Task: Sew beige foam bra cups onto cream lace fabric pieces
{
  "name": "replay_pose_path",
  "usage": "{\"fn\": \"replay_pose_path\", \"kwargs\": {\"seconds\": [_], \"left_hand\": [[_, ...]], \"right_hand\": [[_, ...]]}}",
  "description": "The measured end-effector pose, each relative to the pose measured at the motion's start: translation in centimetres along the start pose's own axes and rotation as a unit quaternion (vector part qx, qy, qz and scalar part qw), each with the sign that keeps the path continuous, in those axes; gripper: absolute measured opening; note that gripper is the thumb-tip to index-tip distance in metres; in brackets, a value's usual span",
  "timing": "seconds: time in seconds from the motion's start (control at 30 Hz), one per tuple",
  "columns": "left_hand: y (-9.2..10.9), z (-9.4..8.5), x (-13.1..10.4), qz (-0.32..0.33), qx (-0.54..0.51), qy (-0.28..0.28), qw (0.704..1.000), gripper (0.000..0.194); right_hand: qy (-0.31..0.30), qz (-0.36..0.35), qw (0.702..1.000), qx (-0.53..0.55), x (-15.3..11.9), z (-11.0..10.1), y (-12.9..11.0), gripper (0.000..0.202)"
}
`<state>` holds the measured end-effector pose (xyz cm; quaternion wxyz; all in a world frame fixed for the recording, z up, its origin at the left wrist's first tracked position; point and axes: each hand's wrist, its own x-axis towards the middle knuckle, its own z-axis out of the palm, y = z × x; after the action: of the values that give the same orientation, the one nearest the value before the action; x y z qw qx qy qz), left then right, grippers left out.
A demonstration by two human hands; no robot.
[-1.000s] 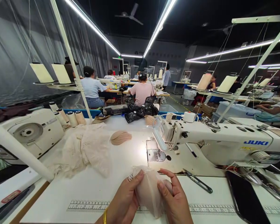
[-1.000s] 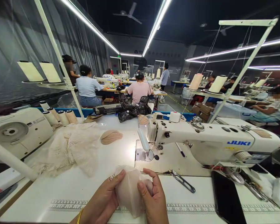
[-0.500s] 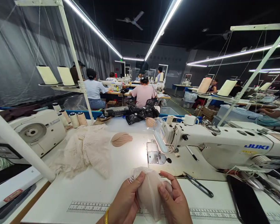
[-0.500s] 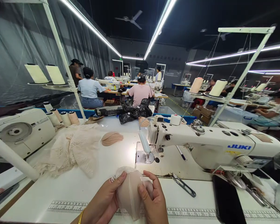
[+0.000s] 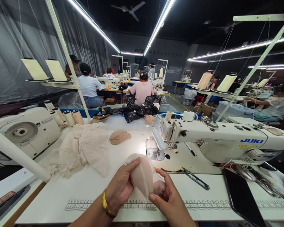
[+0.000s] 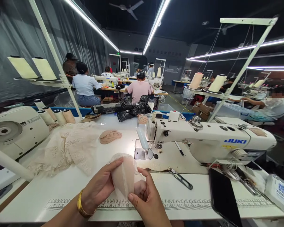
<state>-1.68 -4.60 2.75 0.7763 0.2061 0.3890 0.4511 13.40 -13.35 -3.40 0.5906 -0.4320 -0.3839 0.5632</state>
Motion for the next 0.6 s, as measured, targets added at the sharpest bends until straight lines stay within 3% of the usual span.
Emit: {"fn": "replay_pose_path", "kwargs": {"seconds": [0.07, 0.13, 0.2, 0.23, 0.27, 0.3, 0.33, 0.4, 0.43, 0.47, 0.5, 0.53, 0.6], "left_hand": [[0.7, -0.1, 0.1, 0.006, 0.023, -0.018, 1.000, 0.027], [1.8, -0.1, -0.3, 0.016, 0.069, -0.080, 0.994, 0.032], [3.5, 0.1, -1.2, 0.020, 0.149, -0.200, 0.968, 0.035], [4.4, 0.2, -1.7, 0.019, 0.215, -0.280, 0.936, 0.032], [5.3, 0.4, -2.1, 0.023, 0.299, -0.364, 0.882, 0.025], [6.0, 0.6, -2.2, 0.047, 0.397, -0.439, 0.804, 0.016], [6.6, 0.8, -2.0, 0.094, 0.494, -0.493, 0.710, 0.014], [7.0, 1.4, -0.7, 0.225, 0.641, -0.525, 0.512, 0.024], [6.8, 1.8, 0.4, 0.286, 0.679, -0.516, 0.438, 0.026], [6.4, 2.3, 1.7, 0.324, 0.703, -0.503, 0.385, 0.026], [6.0, 2.8, 3.1, 0.340, 0.721, -0.493, 0.349, 0.023], [5.5, 3.2, 4.4, 0.342, 0.734, -0.489, 0.325, 0.019], [4.6, 3.9, 6.6, 0.328, 0.752, -0.491, 0.294, 0.012]], "right_hand": [[-0.020, -0.010, 1.000, -0.001, 0.0, -0.4, 0.4, 0.084], [-0.046, -0.026, 0.999, -0.010, 0.1, -1.2, 0.4, 0.085], [-0.069, -0.050, 0.994, -0.067, 0.3, -2.3, -0.2, 0.082], [-0.078, -0.075, 0.987, -0.122, 0.7, -3.0, -0.8, 0.078], [-0.091, -0.117, 0.970, -0.191, 1.3, -3.7, -1.6, 0.071], [-0.105, -0.179, 0.940, -0.271, 2.0, -4.3, -2.5, 0.061], [-0.118, -0.254, 0.891, -0.358, 3.1, -4.9, -3.5, 0.048], [-0.134, -0.407, 0.741, -0.517, 5.6, -5.9, -5.3, 0.026], [-0.133, -0.455, 0.661, -0.582, 6.9, -6.3, -5.9, 0.025], [-0.135, -0.489, 0.591, -0.627, 8.2, -6.6, -6.3, 0.026], [-0.134, -0.508, 0.540, -0.657, 9.3, -6.9, -6.4, 0.029], [-0.136, -0.515, 0.512, -0.674, 10.1, -7.2, -6.3, 0.030], [-0.138, -0.505, 0.512, -0.682, 11.1, -7.7, -5.6, 0.031]]}}
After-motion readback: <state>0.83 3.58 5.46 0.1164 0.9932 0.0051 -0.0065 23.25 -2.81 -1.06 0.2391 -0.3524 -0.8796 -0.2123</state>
